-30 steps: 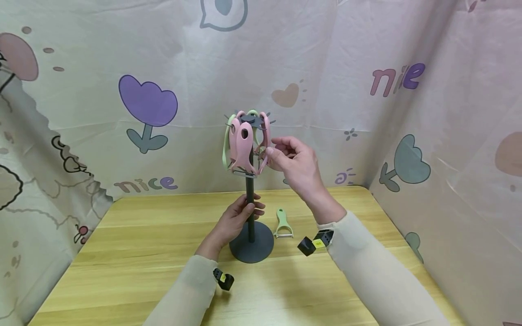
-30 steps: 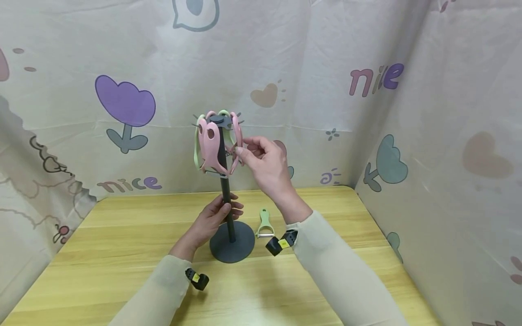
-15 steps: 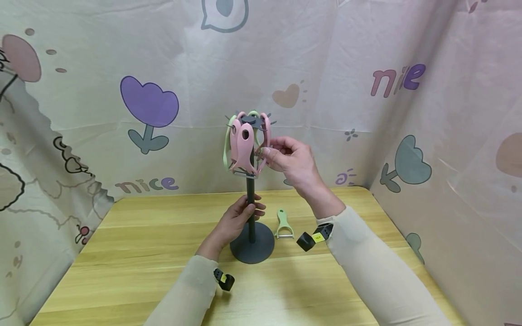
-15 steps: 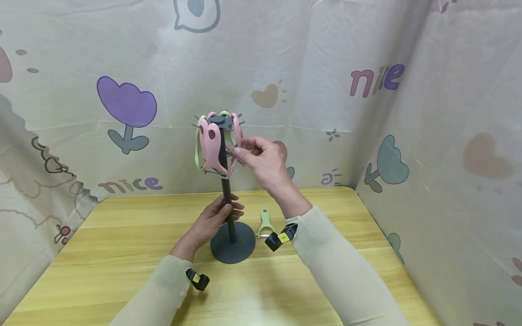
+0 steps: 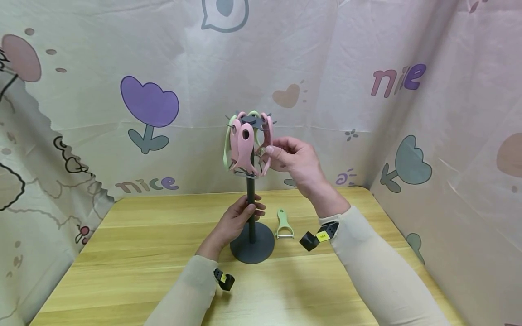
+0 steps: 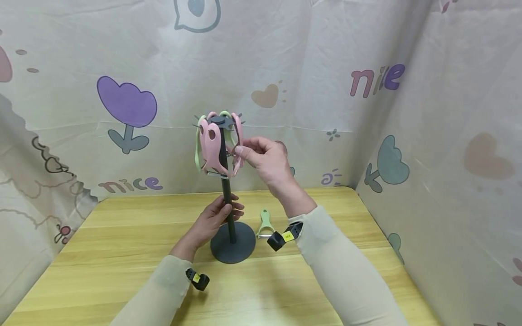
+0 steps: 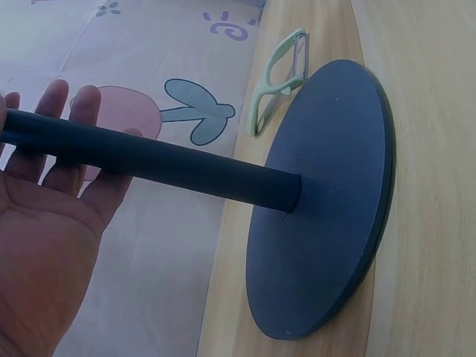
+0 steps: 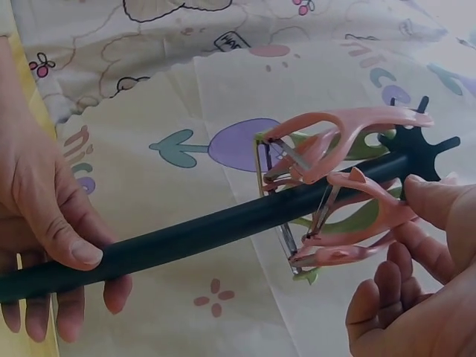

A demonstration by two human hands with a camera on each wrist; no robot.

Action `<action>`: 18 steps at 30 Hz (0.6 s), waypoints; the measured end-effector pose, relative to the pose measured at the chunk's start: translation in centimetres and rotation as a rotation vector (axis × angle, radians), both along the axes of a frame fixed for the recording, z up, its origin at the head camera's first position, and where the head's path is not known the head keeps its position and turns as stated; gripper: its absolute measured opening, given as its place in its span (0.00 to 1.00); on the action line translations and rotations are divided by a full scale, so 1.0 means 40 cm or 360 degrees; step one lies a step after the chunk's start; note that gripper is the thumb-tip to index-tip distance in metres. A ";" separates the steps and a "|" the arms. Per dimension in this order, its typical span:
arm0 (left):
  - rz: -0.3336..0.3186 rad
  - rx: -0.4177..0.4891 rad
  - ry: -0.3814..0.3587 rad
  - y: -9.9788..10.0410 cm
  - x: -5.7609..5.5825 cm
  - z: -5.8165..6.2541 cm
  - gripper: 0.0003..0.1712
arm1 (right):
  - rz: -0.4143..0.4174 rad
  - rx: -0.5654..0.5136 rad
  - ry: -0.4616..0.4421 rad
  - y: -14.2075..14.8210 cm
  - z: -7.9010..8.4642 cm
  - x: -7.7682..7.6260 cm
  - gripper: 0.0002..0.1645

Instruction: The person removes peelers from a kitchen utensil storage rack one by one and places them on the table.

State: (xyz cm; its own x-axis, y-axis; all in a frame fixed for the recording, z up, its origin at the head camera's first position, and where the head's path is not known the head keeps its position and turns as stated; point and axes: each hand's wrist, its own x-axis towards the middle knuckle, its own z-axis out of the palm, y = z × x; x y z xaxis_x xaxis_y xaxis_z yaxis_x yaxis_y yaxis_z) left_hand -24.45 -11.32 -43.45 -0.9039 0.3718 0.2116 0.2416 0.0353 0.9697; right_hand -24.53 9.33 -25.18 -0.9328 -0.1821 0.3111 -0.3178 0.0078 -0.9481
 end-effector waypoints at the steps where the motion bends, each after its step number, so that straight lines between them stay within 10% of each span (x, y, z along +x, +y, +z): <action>1: 0.0004 0.0000 -0.0003 0.000 0.000 0.000 0.21 | 0.0010 -0.0009 -0.0004 0.002 0.001 0.000 0.18; 18: 0.0013 -0.0023 -0.0019 0.000 0.001 0.002 0.22 | -0.0009 -0.0057 0.0029 0.024 0.003 0.002 0.19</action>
